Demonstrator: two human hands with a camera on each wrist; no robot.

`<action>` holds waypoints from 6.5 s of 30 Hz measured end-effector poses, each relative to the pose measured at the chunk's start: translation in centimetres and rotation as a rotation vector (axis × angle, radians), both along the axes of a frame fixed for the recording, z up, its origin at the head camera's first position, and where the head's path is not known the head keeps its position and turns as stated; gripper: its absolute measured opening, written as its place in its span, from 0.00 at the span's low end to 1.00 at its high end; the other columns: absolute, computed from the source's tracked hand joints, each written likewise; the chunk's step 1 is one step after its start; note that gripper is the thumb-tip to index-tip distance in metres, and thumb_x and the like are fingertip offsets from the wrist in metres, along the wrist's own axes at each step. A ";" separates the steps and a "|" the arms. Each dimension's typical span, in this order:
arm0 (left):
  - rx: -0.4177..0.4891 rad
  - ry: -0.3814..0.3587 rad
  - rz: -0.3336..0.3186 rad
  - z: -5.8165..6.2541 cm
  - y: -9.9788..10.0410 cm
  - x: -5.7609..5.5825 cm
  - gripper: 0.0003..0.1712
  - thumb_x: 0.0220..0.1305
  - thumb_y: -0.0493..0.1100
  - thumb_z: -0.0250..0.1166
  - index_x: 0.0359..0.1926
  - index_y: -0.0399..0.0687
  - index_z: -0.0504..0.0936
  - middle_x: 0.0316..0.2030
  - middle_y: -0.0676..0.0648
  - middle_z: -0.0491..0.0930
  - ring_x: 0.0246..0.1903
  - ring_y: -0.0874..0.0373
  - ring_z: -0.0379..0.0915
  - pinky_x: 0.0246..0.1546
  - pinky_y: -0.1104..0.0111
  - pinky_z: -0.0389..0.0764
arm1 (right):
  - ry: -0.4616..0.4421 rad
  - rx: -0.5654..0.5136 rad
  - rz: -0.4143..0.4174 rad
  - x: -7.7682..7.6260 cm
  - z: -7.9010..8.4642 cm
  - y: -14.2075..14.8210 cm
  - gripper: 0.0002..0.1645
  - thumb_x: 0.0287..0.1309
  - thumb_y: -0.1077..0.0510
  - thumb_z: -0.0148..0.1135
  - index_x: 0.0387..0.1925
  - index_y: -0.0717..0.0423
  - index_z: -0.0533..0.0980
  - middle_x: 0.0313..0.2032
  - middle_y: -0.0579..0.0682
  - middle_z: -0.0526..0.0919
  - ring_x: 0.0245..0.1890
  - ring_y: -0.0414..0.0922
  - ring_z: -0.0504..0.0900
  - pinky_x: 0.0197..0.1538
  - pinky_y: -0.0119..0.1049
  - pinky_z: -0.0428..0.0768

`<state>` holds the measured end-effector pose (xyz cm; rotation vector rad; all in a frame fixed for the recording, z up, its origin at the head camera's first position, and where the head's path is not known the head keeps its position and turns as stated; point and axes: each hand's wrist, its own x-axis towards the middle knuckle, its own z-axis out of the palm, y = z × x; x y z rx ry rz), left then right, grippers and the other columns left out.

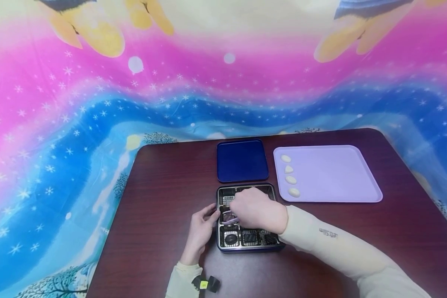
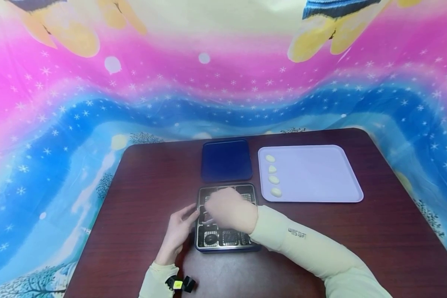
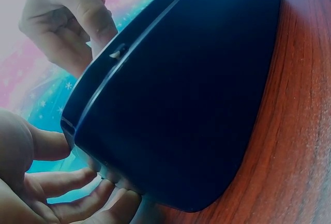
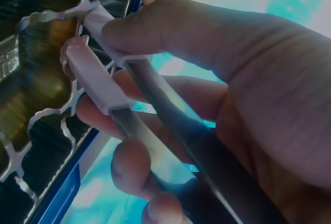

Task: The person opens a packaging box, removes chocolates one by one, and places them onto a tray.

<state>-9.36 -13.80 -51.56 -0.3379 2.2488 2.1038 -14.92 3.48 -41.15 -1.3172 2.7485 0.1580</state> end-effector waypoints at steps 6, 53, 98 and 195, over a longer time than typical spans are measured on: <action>-0.004 -0.004 0.001 -0.1 0.0 -0.1 0.26 0.71 0.35 0.62 0.64 0.23 0.72 0.57 0.28 0.78 0.49 0.44 0.80 0.36 0.66 0.86 | 0.021 0.034 0.006 0.2 -0.1 -0.7 0.08 0.43 0.54 0.77 0.23 0.46 0.82 0.26 0.46 0.86 0.27 0.47 0.84 0.27 0.46 0.83; 0.010 -0.017 0.014 -0.6 0.0 -0.2 0.25 0.70 0.35 0.63 0.64 0.25 0.73 0.57 0.29 0.78 0.44 0.52 0.81 0.37 0.68 0.86 | 0.043 -0.055 0.039 0.5 3.7 2.2 0.05 0.47 0.57 0.70 0.20 0.47 0.81 0.21 0.46 0.81 0.20 0.47 0.78 0.24 0.46 0.80; 0.005 -0.031 0.015 -0.6 0.0 -0.2 0.26 0.71 0.36 0.63 0.65 0.27 0.73 0.59 0.30 0.77 0.48 0.46 0.80 0.37 0.68 0.85 | -0.029 -0.203 -0.510 -8.6 5.3 16.3 0.14 0.55 0.56 0.66 0.44 0.53 0.87 0.26 0.50 0.83 0.24 0.50 0.76 0.25 0.49 0.73; -0.006 -0.035 0.016 -0.8 -0.1 -0.3 0.26 0.70 0.36 0.64 0.64 0.27 0.73 0.59 0.29 0.77 0.48 0.46 0.81 0.36 0.70 0.84 | 0.084 -0.256 -0.545 -7.0 7.1 15.7 0.25 0.57 0.48 0.68 0.56 0.50 0.82 0.38 0.56 0.88 0.27 0.54 0.81 0.25 0.55 0.76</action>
